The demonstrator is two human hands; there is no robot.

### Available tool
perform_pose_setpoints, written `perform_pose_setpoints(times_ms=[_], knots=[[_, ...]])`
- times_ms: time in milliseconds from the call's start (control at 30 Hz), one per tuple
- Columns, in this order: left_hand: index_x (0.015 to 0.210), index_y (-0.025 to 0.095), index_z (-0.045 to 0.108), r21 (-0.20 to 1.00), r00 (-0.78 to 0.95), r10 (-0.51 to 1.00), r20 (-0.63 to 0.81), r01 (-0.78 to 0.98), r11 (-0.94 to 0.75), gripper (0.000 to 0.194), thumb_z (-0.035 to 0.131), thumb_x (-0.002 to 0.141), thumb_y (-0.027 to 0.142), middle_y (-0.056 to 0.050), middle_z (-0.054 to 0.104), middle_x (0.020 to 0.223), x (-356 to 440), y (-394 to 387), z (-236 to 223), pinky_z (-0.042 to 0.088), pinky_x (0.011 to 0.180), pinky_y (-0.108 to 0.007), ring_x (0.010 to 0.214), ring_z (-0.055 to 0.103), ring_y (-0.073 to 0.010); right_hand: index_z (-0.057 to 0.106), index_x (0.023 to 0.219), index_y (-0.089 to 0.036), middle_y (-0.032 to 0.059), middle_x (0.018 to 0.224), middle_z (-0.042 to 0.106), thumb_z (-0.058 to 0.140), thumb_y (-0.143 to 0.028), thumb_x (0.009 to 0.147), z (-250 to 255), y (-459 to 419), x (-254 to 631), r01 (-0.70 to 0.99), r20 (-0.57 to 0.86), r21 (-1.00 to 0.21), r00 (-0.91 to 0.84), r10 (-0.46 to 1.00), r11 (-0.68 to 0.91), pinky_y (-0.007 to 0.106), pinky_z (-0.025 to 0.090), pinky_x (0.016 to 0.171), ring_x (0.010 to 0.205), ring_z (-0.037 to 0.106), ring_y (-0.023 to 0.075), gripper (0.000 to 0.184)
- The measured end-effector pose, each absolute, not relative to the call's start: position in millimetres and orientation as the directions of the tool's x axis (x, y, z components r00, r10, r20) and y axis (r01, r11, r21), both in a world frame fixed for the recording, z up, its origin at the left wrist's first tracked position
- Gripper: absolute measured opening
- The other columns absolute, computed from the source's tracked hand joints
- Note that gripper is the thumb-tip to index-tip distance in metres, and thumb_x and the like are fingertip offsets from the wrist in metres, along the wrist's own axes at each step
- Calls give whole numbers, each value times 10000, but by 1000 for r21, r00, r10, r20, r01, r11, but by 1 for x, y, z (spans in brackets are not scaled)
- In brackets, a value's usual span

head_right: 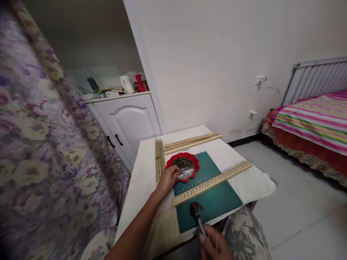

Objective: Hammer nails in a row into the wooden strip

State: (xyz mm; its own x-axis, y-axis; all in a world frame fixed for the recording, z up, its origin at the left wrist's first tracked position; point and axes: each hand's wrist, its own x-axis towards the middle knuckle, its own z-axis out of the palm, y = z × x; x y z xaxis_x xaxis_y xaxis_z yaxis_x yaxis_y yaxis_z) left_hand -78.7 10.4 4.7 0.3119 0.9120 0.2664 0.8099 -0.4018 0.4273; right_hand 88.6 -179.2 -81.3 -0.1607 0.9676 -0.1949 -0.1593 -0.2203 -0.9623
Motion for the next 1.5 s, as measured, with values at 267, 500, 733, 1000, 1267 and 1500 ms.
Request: perform_pose_setpoints(times_ms=[267,500,733,1000,1267,1500], knots=[[763,187,592,705,233,915,330,584,-402,143,454,802,189,-4,572,727,-84,-77,-6,377,624,-222,687,530,-131,496,791,-212,-96,442,474,624,-561,685,-57,-179,101,-215,-131,-969,28,991,-122,148,159,303,296,266,41,386],[694,188,620,791,422,888,185,472,-389,139,505,763,150,-4,568,688,-59,-150,-32,346,613,-219,681,530,-117,496,810,-203,-95,485,522,638,-485,715,-59,-178,97,-218,-114,-972,134,984,-83,137,190,306,287,308,27,330],[633,158,553,985,295,942,-163,-12,174,191,643,615,326,34,505,478,-44,-151,-52,348,498,-219,454,462,-94,508,799,-196,-89,424,523,693,-570,602,-72,-183,90,-292,-165,-950,157,974,-114,141,177,324,289,304,25,462],[643,140,578,958,157,976,-148,-223,181,231,678,588,341,15,567,510,-48,-152,-54,391,552,-225,498,500,-104,493,800,-203,-72,497,570,638,-519,703,-68,-188,85,-305,-141,-947,99,985,-104,136,191,286,264,318,21,361],[705,163,596,892,-37,942,333,335,-303,152,524,773,278,-5,566,711,-83,-101,-30,409,644,-224,710,535,-137,480,779,-203,-86,440,533,563,-570,736,-85,-188,84,-201,-160,-966,-39,986,-164,123,168,264,230,287,9,379],[708,174,578,778,57,922,383,519,-355,148,474,801,225,-2,558,730,-76,-89,-42,398,650,-219,713,537,-128,455,771,-203,-99,434,501,567,-597,716,-88,-185,85,-186,-174,-966,-50,984,-180,127,172,265,244,249,5,413]])
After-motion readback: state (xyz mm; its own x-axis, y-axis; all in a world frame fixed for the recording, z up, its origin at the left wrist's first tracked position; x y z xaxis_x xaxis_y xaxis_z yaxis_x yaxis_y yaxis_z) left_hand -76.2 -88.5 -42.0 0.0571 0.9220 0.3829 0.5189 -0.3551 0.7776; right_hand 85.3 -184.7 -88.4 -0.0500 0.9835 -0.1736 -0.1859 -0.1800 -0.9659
